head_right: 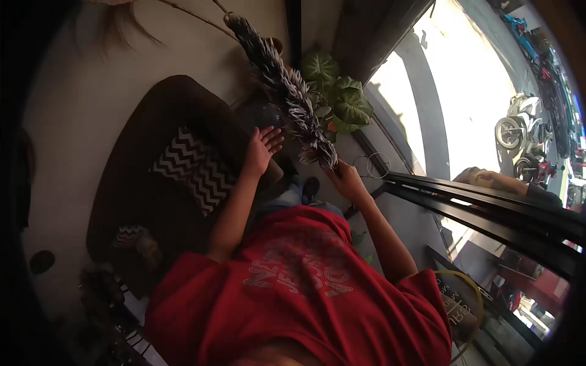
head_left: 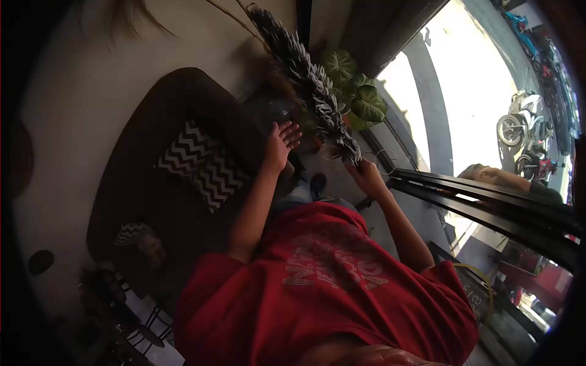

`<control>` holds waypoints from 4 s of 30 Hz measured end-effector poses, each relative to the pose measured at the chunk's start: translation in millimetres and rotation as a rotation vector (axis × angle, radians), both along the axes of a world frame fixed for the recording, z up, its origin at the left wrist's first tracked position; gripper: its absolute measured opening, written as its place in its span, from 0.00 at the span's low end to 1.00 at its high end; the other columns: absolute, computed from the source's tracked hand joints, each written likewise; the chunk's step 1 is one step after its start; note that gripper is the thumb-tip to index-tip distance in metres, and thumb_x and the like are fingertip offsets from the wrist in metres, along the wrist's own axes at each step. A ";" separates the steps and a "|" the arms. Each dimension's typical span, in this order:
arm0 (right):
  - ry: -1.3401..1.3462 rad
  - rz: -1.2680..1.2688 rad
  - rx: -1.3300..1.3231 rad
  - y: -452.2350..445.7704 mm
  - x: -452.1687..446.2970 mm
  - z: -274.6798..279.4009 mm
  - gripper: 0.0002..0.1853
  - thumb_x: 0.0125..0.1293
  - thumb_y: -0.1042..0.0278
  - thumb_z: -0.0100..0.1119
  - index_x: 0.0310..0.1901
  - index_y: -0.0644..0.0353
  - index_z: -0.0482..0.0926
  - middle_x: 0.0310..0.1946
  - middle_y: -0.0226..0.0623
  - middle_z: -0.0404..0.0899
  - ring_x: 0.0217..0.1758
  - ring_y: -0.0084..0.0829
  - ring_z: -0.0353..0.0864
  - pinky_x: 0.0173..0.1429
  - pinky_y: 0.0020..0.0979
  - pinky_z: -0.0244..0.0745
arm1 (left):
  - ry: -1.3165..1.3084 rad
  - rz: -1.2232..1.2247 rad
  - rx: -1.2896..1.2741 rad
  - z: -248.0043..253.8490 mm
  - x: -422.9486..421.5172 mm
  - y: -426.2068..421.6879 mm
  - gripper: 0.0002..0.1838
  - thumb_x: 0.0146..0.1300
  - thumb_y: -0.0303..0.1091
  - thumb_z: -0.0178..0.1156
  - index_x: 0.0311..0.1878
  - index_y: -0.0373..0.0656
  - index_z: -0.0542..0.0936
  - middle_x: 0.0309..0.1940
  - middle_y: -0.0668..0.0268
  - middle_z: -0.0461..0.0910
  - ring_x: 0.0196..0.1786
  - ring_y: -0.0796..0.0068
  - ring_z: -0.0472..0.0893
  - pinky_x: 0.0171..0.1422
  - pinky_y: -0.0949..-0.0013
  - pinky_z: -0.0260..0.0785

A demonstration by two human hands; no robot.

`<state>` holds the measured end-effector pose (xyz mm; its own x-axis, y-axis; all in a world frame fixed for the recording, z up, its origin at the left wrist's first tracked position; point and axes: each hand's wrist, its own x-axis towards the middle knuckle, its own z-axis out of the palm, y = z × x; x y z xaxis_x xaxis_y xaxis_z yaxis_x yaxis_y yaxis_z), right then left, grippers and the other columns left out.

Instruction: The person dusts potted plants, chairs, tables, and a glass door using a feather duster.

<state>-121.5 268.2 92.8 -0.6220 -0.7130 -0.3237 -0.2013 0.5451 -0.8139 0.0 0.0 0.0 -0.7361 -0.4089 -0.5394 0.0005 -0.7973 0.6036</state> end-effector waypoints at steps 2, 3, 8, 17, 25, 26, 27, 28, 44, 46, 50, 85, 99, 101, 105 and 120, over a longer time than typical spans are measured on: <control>0.004 0.053 -0.032 -5.4 7.3 -45.3 0.21 0.66 0.51 0.58 0.41 0.66 0.78 0.21 0.43 0.74 0.24 0.28 0.68 0.32 0.37 0.66 | -0.035 0.059 -0.038 -8.1 5.3 -14.7 0.27 0.72 0.56 0.45 0.61 0.43 0.70 0.57 0.61 0.76 0.55 0.63 0.77 0.60 0.59 0.65; 0.054 0.074 0.062 40.5 -17.1 -54.8 0.21 0.66 0.51 0.58 0.41 0.66 0.78 0.21 0.43 0.74 0.24 0.28 0.68 0.32 0.37 0.66 | 0.015 0.078 0.056 -28.6 -19.8 29.3 0.27 0.72 0.56 0.45 0.61 0.43 0.70 0.57 0.61 0.76 0.55 0.63 0.77 0.60 0.59 0.65; -0.108 0.175 0.546 54.3 15.3 -187.4 0.28 0.59 0.45 0.62 0.37 0.71 0.80 0.29 0.57 0.80 0.34 0.54 0.81 0.40 0.46 0.72 | -0.582 0.263 -0.542 -100.2 31.7 -9.4 0.26 0.71 0.50 0.48 0.61 0.39 0.69 0.56 0.56 0.74 0.58 0.56 0.75 0.61 0.56 0.65; -0.193 0.086 0.458 -7.7 16.8 -232.7 0.24 0.63 0.48 0.58 0.38 0.68 0.82 0.29 0.55 0.82 0.36 0.50 0.83 0.41 0.43 0.74 | -1.329 -0.031 -1.211 -181.8 55.3 -19.8 0.42 0.64 0.56 0.55 0.68 0.29 0.60 0.65 0.39 0.63 0.68 0.45 0.65 0.69 0.50 0.61; -0.535 -0.124 0.443 -49.2 16.7 -305.0 0.24 0.70 0.46 0.53 0.30 0.62 0.77 0.14 0.27 0.67 0.13 0.21 0.65 0.17 0.27 0.59 | -1.491 0.202 -1.196 -183.1 18.0 -15.5 0.48 0.62 0.61 0.53 0.70 0.27 0.54 0.66 0.36 0.60 0.67 0.41 0.64 0.69 0.49 0.60; -0.583 -0.199 0.505 -49.3 17.0 -319.5 0.24 0.70 0.46 0.53 0.29 0.62 0.77 0.14 0.28 0.67 0.13 0.21 0.64 0.17 0.27 0.59 | -1.475 0.201 -1.184 -180.1 15.7 -18.9 0.48 0.63 0.61 0.53 0.70 0.27 0.54 0.66 0.35 0.59 0.67 0.40 0.64 0.69 0.49 0.60; -0.592 -0.199 0.507 -45.4 18.0 -339.6 0.24 0.70 0.46 0.53 0.29 0.62 0.77 0.14 0.28 0.67 0.13 0.21 0.64 0.17 0.27 0.59 | -1.481 0.193 -1.186 -182.4 16.1 -21.2 0.48 0.63 0.61 0.53 0.70 0.27 0.54 0.66 0.35 0.59 0.67 0.40 0.64 0.69 0.49 0.60; -0.580 -0.201 0.637 -37.5 19.3 -362.5 0.24 0.70 0.46 0.53 0.28 0.62 0.77 0.14 0.28 0.67 0.13 0.22 0.64 0.17 0.28 0.59 | -1.483 0.206 -1.195 -186.3 17.2 -22.2 0.47 0.63 0.60 0.53 0.70 0.27 0.54 0.66 0.35 0.59 0.67 0.40 0.64 0.69 0.49 0.60; -0.591 -0.180 0.452 -32.2 -4.4 -456.9 0.20 0.69 0.52 0.54 0.31 0.63 0.78 0.17 0.33 0.70 0.16 0.26 0.68 0.20 0.32 0.63 | -1.480 0.150 -1.183 -202.3 10.0 -30.7 0.47 0.65 0.58 0.51 0.71 0.26 0.50 0.68 0.36 0.56 0.67 0.37 0.63 0.69 0.47 0.58; -0.583 -0.160 0.488 -21.5 -13.7 -448.6 0.20 0.69 0.52 0.55 0.31 0.64 0.78 0.18 0.34 0.71 0.18 0.27 0.69 0.21 0.33 0.64 | -1.478 0.155 -1.189 -205.3 5.3 -31.1 0.47 0.65 0.58 0.50 0.71 0.26 0.50 0.68 0.36 0.56 0.66 0.37 0.63 0.69 0.47 0.58; -0.606 -0.101 0.550 -30.8 -7.8 -467.9 0.19 0.68 0.53 0.55 0.32 0.64 0.78 0.21 0.37 0.73 0.20 0.29 0.71 0.23 0.34 0.66 | -1.477 0.159 -1.231 -212.0 8.5 -28.5 0.47 0.66 0.59 0.48 0.72 0.27 0.49 0.67 0.37 0.57 0.66 0.38 0.64 0.68 0.47 0.59; 0.057 -0.084 0.149 231.9 -197.6 -505.0 0.14 0.64 0.58 0.56 0.49 0.54 0.72 0.20 0.28 0.70 0.19 0.23 0.70 0.22 0.26 0.64 | -1.527 0.168 -1.233 -204.4 -4.6 -13.1 0.42 0.69 0.57 0.45 0.72 0.31 0.49 0.68 0.40 0.58 0.66 0.42 0.66 0.66 0.49 0.63; 0.259 -0.029 0.000 244.5 -278.6 -537.1 0.11 0.64 0.63 0.53 0.45 0.56 0.74 0.22 0.31 0.73 0.21 0.27 0.72 0.23 0.29 0.67 | -1.468 0.205 -1.212 -211.0 -5.8 -10.3 0.42 0.70 0.56 0.45 0.72 0.29 0.50 0.67 0.38 0.58 0.68 0.41 0.63 0.70 0.50 0.58; 0.297 -0.029 -0.012 243.8 -291.8 -539.2 0.10 0.64 0.64 0.53 0.44 0.56 0.74 0.22 0.32 0.73 0.21 0.27 0.73 0.23 0.29 0.67 | -1.460 0.212 -1.234 -212.0 -5.5 -10.5 0.42 0.70 0.56 0.45 0.72 0.28 0.50 0.67 0.38 0.58 0.68 0.42 0.64 0.70 0.50 0.59; 0.356 -0.044 -0.031 256.2 -283.3 -538.8 0.09 0.64 0.65 0.52 0.43 0.57 0.75 0.23 0.33 0.74 0.21 0.28 0.74 0.23 0.30 0.67 | -1.456 0.184 -1.252 -215.6 -3.6 -9.5 0.42 0.70 0.57 0.45 0.72 0.28 0.50 0.67 0.38 0.58 0.67 0.42 0.64 0.69 0.50 0.59; 0.674 -0.144 -0.077 131.5 -111.4 -511.6 0.08 0.63 0.70 0.49 0.39 0.59 0.77 0.25 0.36 0.76 0.23 0.32 0.76 0.25 0.33 0.70 | -1.552 0.121 -1.176 -213.3 -9.1 -11.2 0.42 0.69 0.57 0.45 0.72 0.30 0.50 0.63 0.39 0.62 0.63 0.42 0.69 0.61 0.48 0.67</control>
<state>-233.0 399.7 -418.8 -0.7598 -0.6135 0.2151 -0.6067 0.5502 -0.5738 -9.1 -11.2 -213.3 0.0873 -0.9948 -0.0523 -0.9552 -0.0985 0.2792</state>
